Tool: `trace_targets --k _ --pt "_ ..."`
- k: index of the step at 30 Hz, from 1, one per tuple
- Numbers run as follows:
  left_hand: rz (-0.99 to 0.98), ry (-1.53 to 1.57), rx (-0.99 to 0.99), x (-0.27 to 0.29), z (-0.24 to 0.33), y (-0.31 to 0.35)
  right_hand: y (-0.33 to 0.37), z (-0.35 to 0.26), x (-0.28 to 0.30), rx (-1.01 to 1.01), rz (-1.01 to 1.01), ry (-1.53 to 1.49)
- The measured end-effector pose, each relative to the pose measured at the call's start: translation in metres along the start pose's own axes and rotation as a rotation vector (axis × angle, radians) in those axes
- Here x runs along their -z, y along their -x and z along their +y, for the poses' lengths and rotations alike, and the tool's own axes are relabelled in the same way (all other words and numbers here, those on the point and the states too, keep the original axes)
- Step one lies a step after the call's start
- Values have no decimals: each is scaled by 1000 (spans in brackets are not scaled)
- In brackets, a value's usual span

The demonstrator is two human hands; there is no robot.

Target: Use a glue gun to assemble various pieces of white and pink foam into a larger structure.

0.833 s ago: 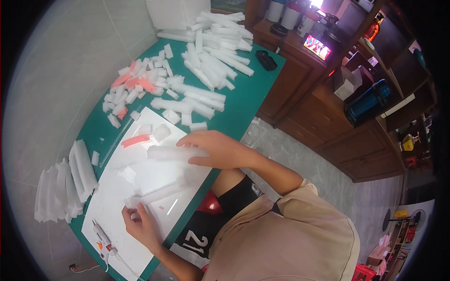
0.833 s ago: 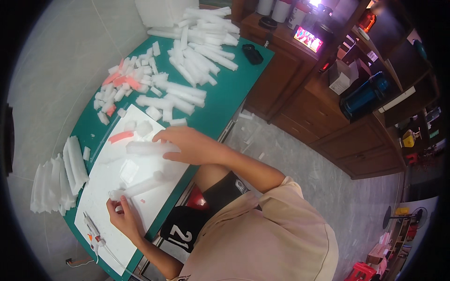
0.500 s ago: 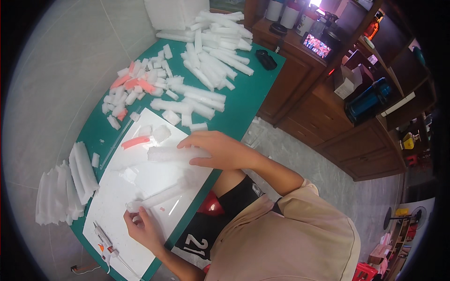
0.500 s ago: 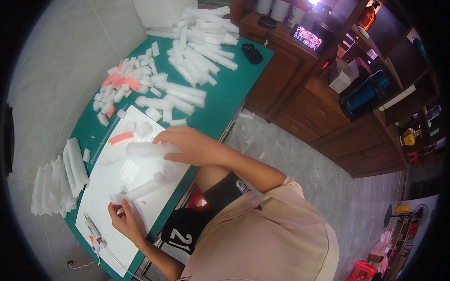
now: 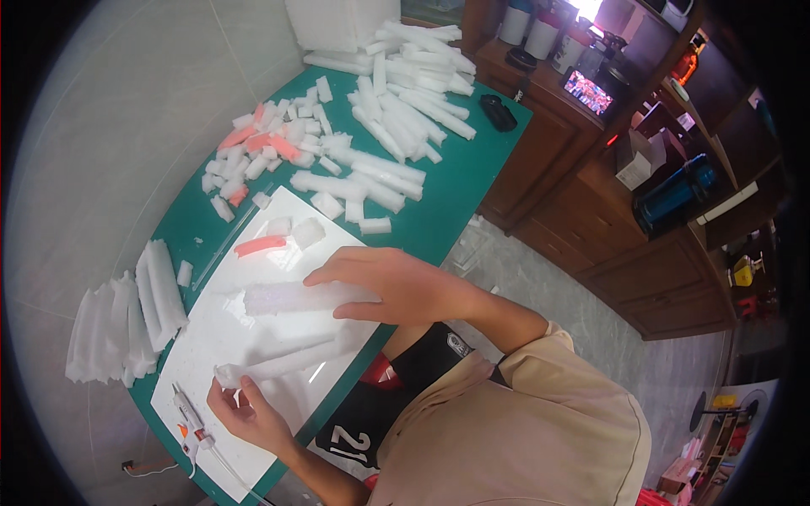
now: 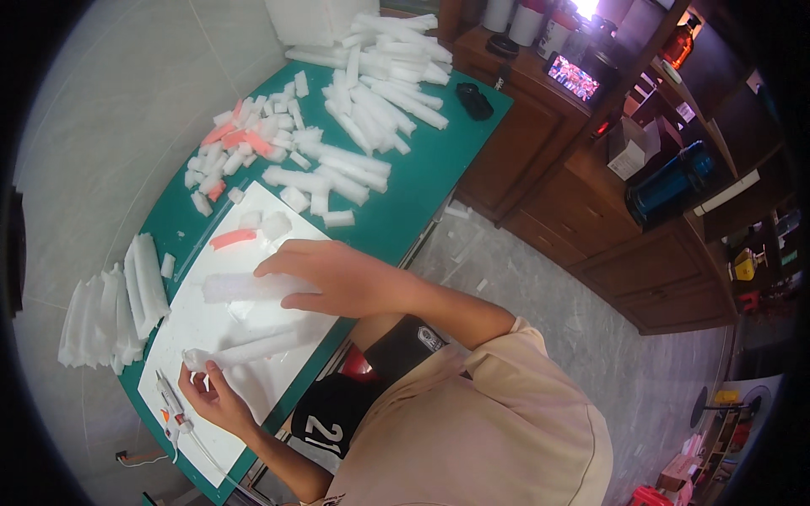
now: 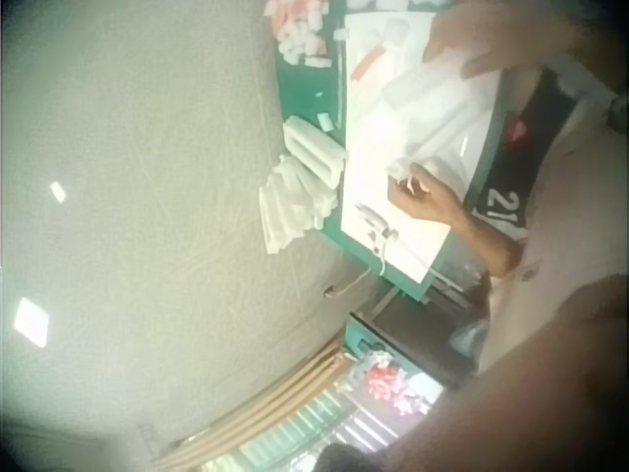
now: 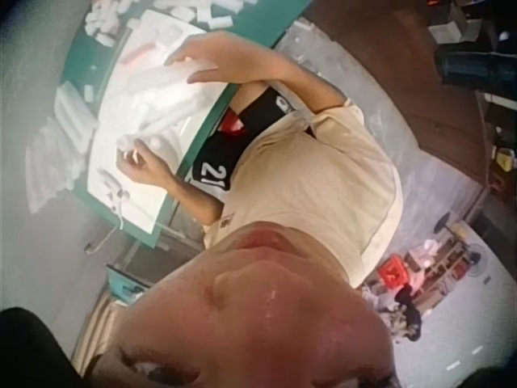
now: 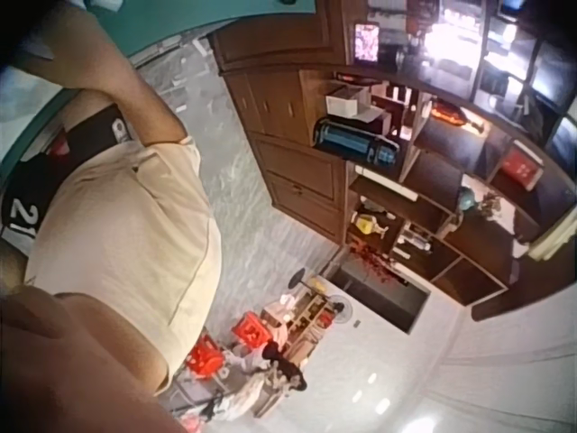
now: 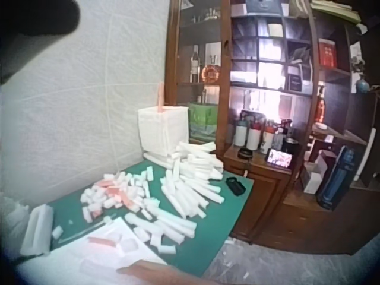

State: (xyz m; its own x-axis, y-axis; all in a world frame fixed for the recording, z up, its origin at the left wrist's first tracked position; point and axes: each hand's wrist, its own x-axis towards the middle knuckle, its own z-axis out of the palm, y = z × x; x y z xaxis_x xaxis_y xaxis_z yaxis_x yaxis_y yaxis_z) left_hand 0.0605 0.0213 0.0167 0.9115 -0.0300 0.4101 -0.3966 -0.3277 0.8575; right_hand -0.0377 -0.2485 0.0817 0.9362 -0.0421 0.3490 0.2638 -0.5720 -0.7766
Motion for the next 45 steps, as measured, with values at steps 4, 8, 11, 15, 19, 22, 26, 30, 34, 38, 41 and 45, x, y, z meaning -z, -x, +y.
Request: trace_targets --k 4,8,11,15,19,22,26,30,34,38,41,45 --pt "5 7 -45 -2 7 -3 -4 -9 2 30 -40 -40" --pt "-26 15 -88 -9 12 -4 -3 -9 -2 57 -16 -20" --pt "-83 26 -97 -17 15 -4 -2 -6 -4 81 -4 -30" --pt "-177 8 -105 -18 18 -4 -6 -4 -10 16 -92 -89" --pt "-260 -97 -178 -23 33 -4 -2 -11 -8 -64 -123 -90" --pt "-305 -77 -262 -34 37 -8 3 -12 -1 -69 -136 -80" --pt "-292 -74 -232 -32 43 -6 2 -12 -3 -114 -226 -57" --pt "-283 -76 -222 -30 45 -7 3 -18 -3 -127 -259 -75" --pt "-277 -64 -206 -32 47 -8 5 -18 -6 -163 -277 -92" --pt "-286 -58 -206 -34 45 -8 6 -16 -7 -203 -303 -78" --pt "-294 -52 -198 -33 44 -6 8 -16 -10 -176 -285 -77" --pt "-305 -41 -164 -33 48 -3 11 -18 -15 -165 -278 -47"
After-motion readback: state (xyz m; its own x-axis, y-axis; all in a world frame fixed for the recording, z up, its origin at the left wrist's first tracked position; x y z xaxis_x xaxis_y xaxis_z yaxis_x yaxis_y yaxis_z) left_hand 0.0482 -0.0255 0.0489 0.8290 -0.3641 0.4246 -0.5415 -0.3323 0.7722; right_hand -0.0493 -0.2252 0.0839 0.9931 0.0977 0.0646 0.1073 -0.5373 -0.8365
